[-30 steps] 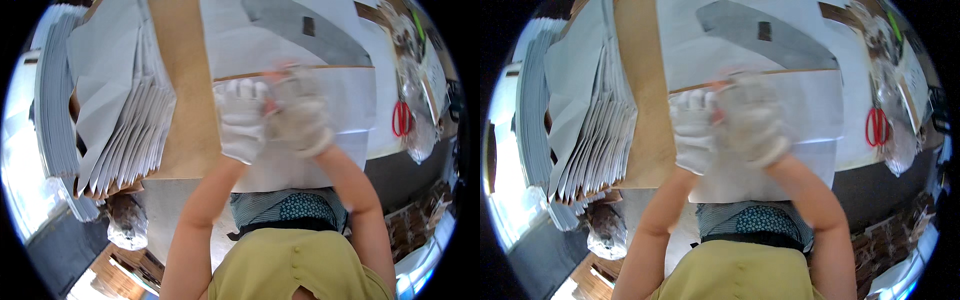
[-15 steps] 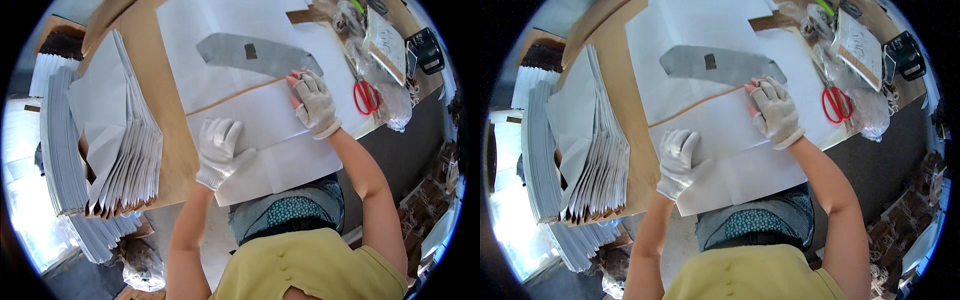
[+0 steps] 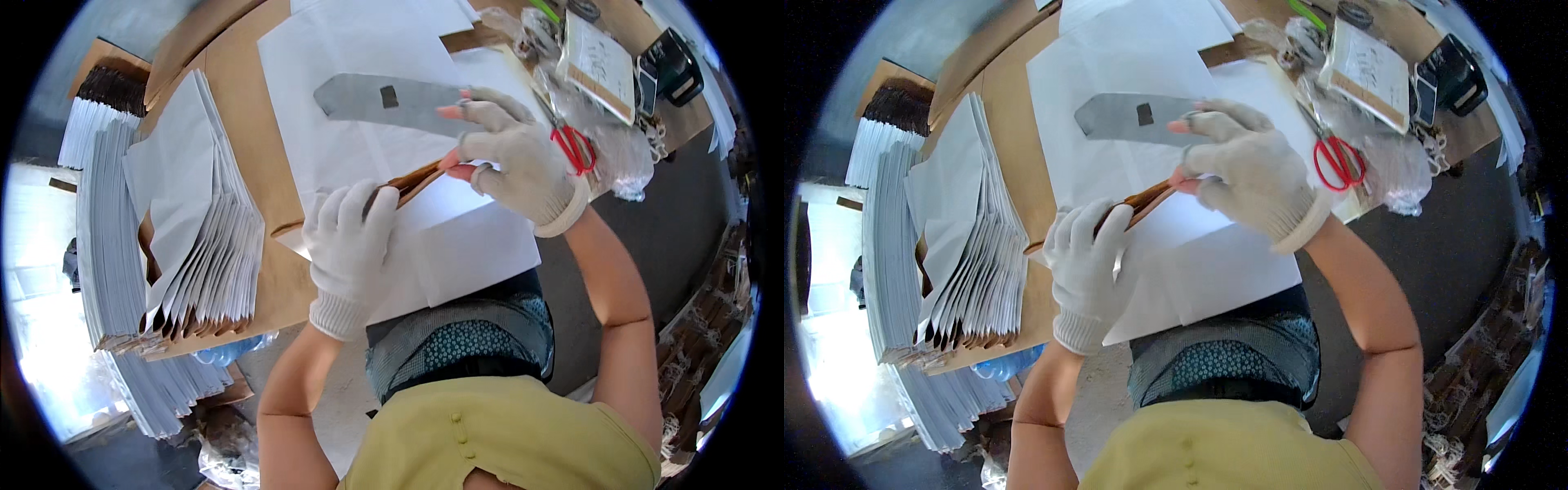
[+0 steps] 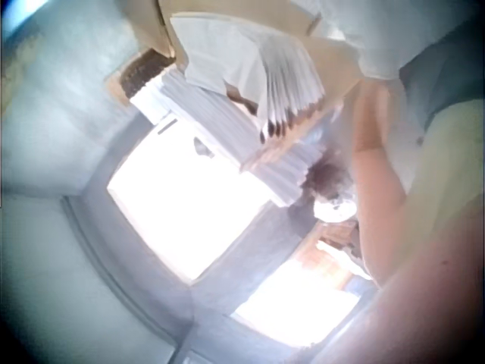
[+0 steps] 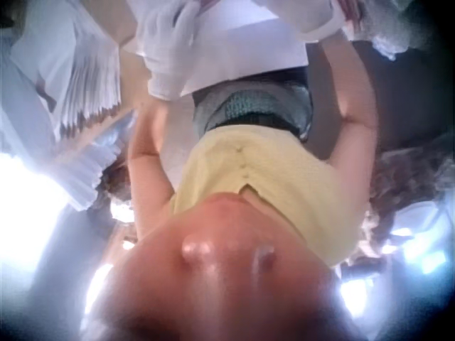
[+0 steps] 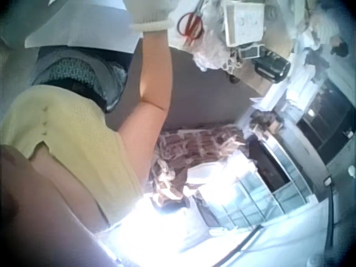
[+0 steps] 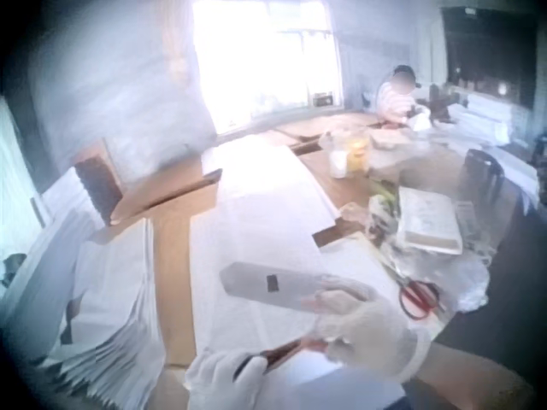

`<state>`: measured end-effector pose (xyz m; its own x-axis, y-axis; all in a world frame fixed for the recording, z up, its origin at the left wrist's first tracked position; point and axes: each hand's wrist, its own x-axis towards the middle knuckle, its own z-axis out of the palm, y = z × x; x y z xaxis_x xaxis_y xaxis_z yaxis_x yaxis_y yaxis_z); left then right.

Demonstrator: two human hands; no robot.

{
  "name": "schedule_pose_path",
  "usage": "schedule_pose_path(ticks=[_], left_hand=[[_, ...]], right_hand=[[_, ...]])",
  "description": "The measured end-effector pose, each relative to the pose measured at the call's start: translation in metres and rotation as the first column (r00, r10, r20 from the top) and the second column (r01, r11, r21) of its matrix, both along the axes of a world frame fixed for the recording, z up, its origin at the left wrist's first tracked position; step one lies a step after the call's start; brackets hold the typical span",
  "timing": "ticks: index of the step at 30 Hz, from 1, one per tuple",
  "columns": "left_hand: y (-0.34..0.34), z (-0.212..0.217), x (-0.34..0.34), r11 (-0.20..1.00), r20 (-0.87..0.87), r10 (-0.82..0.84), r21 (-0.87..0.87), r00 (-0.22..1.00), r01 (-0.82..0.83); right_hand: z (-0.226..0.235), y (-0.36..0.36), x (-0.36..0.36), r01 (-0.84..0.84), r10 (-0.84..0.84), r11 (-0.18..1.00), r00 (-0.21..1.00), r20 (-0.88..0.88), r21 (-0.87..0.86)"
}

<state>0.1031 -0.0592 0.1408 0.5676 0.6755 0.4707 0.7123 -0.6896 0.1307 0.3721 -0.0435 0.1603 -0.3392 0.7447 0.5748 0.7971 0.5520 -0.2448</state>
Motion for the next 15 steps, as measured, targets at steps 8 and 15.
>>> schedule_pose_path(ticks=[8, 15], left_hand=[[-0.089, 0.000, 0.027, 0.968, -0.016, -0.125, -0.221, 0.992, 0.118], [-0.059, -0.051, 0.066, 0.813, -0.546, -0.169, -0.548, 0.820, -0.197]], right_hand=[[0.000, -0.017, 0.007, 0.027, 0.006, 0.984, 0.983, 0.186, -0.178], [-0.033, -0.019, 0.059, 0.015, -0.152, 0.892, 0.951, -0.269, -0.451]])
